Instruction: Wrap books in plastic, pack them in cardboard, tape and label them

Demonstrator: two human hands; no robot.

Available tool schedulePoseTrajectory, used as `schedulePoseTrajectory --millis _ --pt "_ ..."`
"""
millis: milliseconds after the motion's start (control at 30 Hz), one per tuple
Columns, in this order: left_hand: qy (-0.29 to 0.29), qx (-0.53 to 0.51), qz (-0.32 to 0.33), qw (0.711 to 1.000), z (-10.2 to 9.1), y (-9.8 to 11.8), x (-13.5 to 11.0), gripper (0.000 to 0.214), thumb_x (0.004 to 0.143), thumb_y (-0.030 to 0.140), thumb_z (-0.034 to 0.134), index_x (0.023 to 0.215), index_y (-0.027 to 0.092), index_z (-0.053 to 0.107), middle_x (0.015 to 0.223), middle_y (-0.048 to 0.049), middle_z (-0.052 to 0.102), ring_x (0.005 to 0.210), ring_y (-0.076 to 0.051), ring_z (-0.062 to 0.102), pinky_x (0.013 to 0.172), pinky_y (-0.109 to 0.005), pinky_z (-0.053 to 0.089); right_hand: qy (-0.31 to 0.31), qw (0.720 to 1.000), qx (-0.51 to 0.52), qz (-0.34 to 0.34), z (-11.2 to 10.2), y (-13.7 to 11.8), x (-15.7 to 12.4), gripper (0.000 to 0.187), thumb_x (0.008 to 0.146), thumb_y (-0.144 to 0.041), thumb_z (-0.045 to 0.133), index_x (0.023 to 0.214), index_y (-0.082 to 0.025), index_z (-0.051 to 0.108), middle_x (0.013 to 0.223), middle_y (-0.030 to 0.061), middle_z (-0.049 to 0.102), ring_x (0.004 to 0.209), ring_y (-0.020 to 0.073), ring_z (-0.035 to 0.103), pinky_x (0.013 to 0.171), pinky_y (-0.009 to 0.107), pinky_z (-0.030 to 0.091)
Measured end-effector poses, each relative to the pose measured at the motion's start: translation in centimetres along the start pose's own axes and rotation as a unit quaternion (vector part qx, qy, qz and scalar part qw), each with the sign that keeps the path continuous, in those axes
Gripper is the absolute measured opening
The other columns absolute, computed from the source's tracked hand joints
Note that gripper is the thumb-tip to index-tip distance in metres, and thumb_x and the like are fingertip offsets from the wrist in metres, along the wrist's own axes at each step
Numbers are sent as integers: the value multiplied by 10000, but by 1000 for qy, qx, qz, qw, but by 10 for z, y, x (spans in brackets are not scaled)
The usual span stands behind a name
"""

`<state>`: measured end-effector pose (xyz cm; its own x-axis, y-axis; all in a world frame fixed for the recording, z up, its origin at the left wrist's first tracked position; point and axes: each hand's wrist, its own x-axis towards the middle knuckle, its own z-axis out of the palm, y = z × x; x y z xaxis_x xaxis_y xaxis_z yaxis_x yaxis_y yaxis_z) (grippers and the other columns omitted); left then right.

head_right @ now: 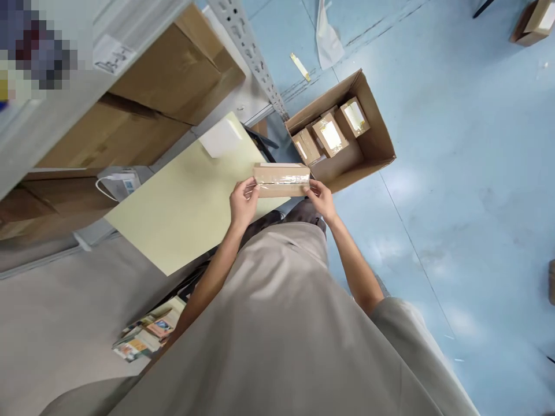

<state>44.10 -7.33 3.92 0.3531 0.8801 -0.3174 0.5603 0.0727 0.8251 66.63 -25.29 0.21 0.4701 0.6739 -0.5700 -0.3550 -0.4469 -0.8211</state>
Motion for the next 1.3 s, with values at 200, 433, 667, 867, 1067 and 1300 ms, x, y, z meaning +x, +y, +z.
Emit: schedulePoseTrajectory --millis 200,433,667,867,1067,1300 --pt "-123 62 56 989 97 53 48 379 1049 257 802 1425 226 840 1410 -153 797 1356 -353 798 1262 -468 645 110 989 60 77 -69 14 12 862 743 -915 952 1271 -260 767 1493 172 855 1461 368 781 1294 613 642" --pt "-183 115 120 969 170 83 108 435 978 193 835 1412 160 826 1432 -225 789 1465 -472 694 1432 -661 457 154 981 66 102 -93 25 33 848 816 -901 830 1339 -244 714 1551 187 797 1482 330 759 1248 536 665" --pt "-218 54 176 959 268 101 200 496 1040 339 851 1493 154 767 1549 -223 743 1645 -500 593 1510 -748 281 182 979 68 58 -142 16 116 771 1020 -668 693 1657 -239 619 1785 194 647 1669 332 638 1404 606 535" --pt "-165 31 224 960 289 125 221 506 1188 470 671 1595 171 685 1719 -200 651 1746 -440 534 1519 -733 242 218 962 109 119 -155 1 174 705 1043 -505 699 1669 -185 647 1844 200 589 1750 297 557 1440 562 486" --pt "-160 59 132 977 184 116 116 97 1021 211 784 1089 222 853 1326 -142 888 1372 -372 801 1366 -601 549 152 978 69 126 -143 22 127 513 951 -642 791 1281 -249 792 1395 140 866 1360 263 828 1282 505 636" --pt "-71 41 -7 997 105 70 0 74 926 285 811 858 291 839 1132 -79 922 1168 -311 865 1212 -535 660 108 978 87 154 -129 17 81 464 879 -664 913 1056 -261 766 1183 119 923 1169 271 892 1248 536 667"
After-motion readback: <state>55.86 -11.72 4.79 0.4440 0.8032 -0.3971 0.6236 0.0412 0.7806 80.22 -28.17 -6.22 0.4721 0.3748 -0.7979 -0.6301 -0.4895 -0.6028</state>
